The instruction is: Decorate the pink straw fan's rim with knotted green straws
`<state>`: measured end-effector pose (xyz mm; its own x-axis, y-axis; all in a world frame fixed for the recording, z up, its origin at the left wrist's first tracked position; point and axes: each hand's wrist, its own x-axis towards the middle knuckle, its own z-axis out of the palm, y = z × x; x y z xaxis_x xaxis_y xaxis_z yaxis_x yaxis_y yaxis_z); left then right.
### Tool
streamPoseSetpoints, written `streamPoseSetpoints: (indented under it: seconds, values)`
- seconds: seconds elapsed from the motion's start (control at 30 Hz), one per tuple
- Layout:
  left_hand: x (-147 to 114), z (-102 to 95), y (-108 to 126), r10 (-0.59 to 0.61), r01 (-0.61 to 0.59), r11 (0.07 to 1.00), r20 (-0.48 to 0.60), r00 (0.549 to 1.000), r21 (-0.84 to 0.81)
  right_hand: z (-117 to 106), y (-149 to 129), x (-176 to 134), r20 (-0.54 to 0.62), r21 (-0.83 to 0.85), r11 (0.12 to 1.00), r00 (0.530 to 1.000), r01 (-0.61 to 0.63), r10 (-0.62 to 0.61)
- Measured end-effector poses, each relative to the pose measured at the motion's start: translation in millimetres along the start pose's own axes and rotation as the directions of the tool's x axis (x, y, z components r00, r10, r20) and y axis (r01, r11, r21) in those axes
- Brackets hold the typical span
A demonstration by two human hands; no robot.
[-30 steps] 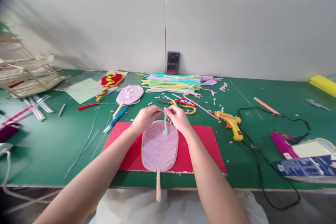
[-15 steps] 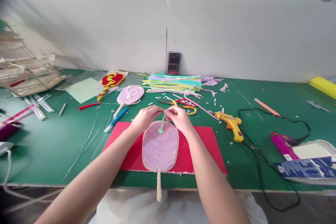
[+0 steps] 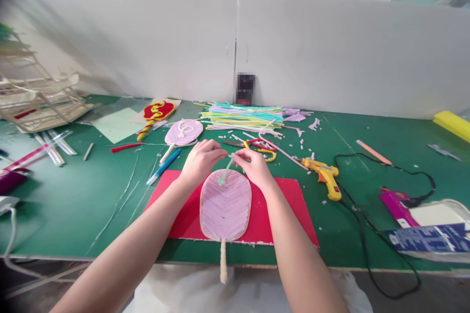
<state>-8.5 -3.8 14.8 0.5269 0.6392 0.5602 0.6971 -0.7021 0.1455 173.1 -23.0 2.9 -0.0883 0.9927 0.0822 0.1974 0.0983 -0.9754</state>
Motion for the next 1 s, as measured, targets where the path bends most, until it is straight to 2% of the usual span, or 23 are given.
streamPoseSetpoints:
  seconds: [0.13,0.27,0.43,0.53,0.7,0.87,0.93,1.0]
  values:
    - [0,1.5,3,-0.081,0.084,0.995,0.048,0.996,-0.052,1,2,1,-0.019,0.003,1.0,1.0,0.016,-0.016]
    - [-2,7.1,8,-0.161,0.181,0.962,0.109,0.981,-0.205,1,3,1,-0.025,0.015,1.0,0.999,0.025,-0.025]
    - [-2,11.1,8,-0.226,0.292,0.817,0.19,0.955,-0.497,-1,-1,1,-0.047,0.071,0.997,0.999,0.001,0.003]
    - [0,8.2,5,-0.251,0.381,0.661,0.287,0.924,-0.647,-2,-7,-1,-0.047,0.137,0.99,0.998,-0.035,0.041]
    - [1,3.5,3,-0.198,0.493,0.323,0.452,0.87,-0.808,-1,-12,-3,0.004,0.22,0.975,0.999,-0.038,0.038]
    - [-1,8.4,6,-0.16,0.552,-0.04,0.551,0.819,-0.833,3,-11,-3,0.025,0.258,0.965,0.999,-0.038,0.032]
    - [-2,9.4,5,-0.14,0.566,-0.144,0.583,0.8,-0.812,3,-12,-3,0.029,0.259,0.966,1.0,-0.018,0.011]
    - [-3,8.8,5,-0.129,0.587,-0.205,0.616,0.777,-0.783,2,-13,-4,0.039,0.265,0.964,0.999,0.001,-0.012]
